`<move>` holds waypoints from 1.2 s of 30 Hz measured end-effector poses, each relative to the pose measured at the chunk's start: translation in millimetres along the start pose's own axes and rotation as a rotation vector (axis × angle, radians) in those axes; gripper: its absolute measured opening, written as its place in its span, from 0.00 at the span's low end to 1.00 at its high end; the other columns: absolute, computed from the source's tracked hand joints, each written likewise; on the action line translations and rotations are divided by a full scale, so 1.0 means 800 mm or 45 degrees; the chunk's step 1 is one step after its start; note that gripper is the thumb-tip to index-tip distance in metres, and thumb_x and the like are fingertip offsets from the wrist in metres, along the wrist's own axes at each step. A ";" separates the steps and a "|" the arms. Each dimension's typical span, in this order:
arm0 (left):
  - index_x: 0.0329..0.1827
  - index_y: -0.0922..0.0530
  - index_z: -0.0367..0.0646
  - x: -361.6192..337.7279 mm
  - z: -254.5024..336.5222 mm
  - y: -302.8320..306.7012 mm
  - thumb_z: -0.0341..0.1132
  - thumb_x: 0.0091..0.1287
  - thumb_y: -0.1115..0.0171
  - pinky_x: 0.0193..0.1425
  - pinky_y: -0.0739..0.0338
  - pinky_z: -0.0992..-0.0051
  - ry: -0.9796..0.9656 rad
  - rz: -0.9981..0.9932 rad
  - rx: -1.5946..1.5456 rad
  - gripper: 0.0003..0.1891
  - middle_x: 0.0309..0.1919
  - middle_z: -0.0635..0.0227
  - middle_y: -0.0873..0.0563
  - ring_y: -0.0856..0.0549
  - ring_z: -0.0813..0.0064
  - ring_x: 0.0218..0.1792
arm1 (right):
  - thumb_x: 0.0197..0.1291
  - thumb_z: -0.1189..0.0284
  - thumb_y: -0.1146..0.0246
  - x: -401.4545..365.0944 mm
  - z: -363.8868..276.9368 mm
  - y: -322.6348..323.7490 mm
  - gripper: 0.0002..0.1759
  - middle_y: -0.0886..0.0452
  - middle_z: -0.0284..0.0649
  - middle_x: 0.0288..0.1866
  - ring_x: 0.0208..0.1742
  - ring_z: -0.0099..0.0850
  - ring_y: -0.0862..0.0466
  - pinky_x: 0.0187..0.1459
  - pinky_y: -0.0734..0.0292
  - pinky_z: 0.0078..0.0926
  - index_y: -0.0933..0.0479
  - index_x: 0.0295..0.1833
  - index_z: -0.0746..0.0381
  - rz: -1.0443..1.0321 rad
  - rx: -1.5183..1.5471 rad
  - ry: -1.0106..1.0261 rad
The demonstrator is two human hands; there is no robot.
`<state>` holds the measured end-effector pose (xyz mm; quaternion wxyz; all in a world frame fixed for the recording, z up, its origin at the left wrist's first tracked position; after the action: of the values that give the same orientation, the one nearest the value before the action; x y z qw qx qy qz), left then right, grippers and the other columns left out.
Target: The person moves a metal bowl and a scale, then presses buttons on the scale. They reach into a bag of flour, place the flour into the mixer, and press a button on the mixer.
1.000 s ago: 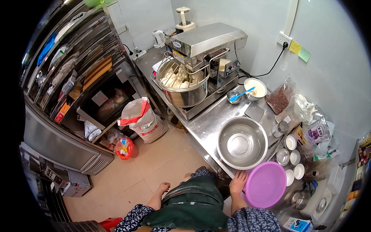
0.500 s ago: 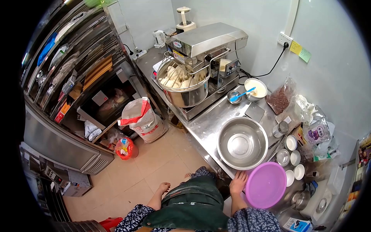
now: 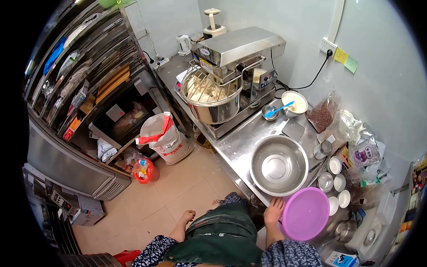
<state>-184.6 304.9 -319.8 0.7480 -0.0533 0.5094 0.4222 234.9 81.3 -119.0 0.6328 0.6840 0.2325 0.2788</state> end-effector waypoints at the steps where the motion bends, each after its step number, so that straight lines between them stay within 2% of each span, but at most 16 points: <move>1: 0.42 0.21 0.44 0.000 0.000 0.000 0.37 0.56 0.41 0.27 0.24 0.71 -0.001 0.001 0.003 0.13 0.30 0.65 0.19 0.21 0.72 0.29 | 0.42 0.70 0.44 0.000 0.000 0.000 0.37 0.43 0.55 0.63 0.65 0.49 0.46 0.66 0.56 0.44 0.43 0.61 0.70 -0.003 0.001 -0.001; 12: 0.42 0.21 0.44 -0.004 0.003 0.001 0.37 0.56 0.42 0.27 0.24 0.71 0.007 0.016 -0.010 0.12 0.29 0.65 0.19 0.22 0.73 0.29 | 0.45 0.69 0.45 -0.001 -0.002 0.004 0.35 0.42 0.54 0.63 0.66 0.47 0.45 0.67 0.56 0.43 0.42 0.61 0.68 -0.038 -0.027 -0.019; 15: 0.42 0.21 0.44 -0.002 0.001 0.001 0.37 0.56 0.41 0.27 0.24 0.72 0.004 0.017 -0.004 0.12 0.29 0.65 0.19 0.22 0.73 0.29 | 0.41 0.69 0.42 -0.001 0.000 0.001 0.39 0.43 0.54 0.63 0.65 0.48 0.45 0.66 0.56 0.43 0.43 0.62 0.69 -0.018 -0.025 -0.008; 18: 0.41 0.21 0.44 -0.001 0.001 0.002 0.37 0.56 0.41 0.27 0.24 0.72 -0.003 0.022 0.003 0.12 0.29 0.65 0.19 0.21 0.72 0.29 | 0.45 0.68 0.44 -0.001 -0.001 0.004 0.35 0.41 0.54 0.62 0.66 0.46 0.45 0.67 0.56 0.43 0.42 0.62 0.68 -0.049 -0.037 -0.027; 36: 0.42 0.21 0.44 -0.003 0.003 0.002 0.38 0.56 0.41 0.28 0.24 0.71 -0.008 0.010 0.017 0.13 0.30 0.65 0.19 0.21 0.72 0.30 | 0.45 0.69 0.45 -0.001 -0.002 0.008 0.33 0.41 0.54 0.62 0.66 0.47 0.45 0.66 0.56 0.43 0.40 0.60 0.68 -0.026 -0.029 -0.027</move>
<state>-184.6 305.9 -316.4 0.7483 -0.0449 0.5100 0.4219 233.0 81.8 -112.7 0.6457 0.6773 0.2296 0.2675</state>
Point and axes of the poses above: each hand's wrist, its own x-axis towards the middle knuckle, its own y-axis out of the back of the hand, z = x × y, the point moved 7 cm from there along x, towards the middle knuckle
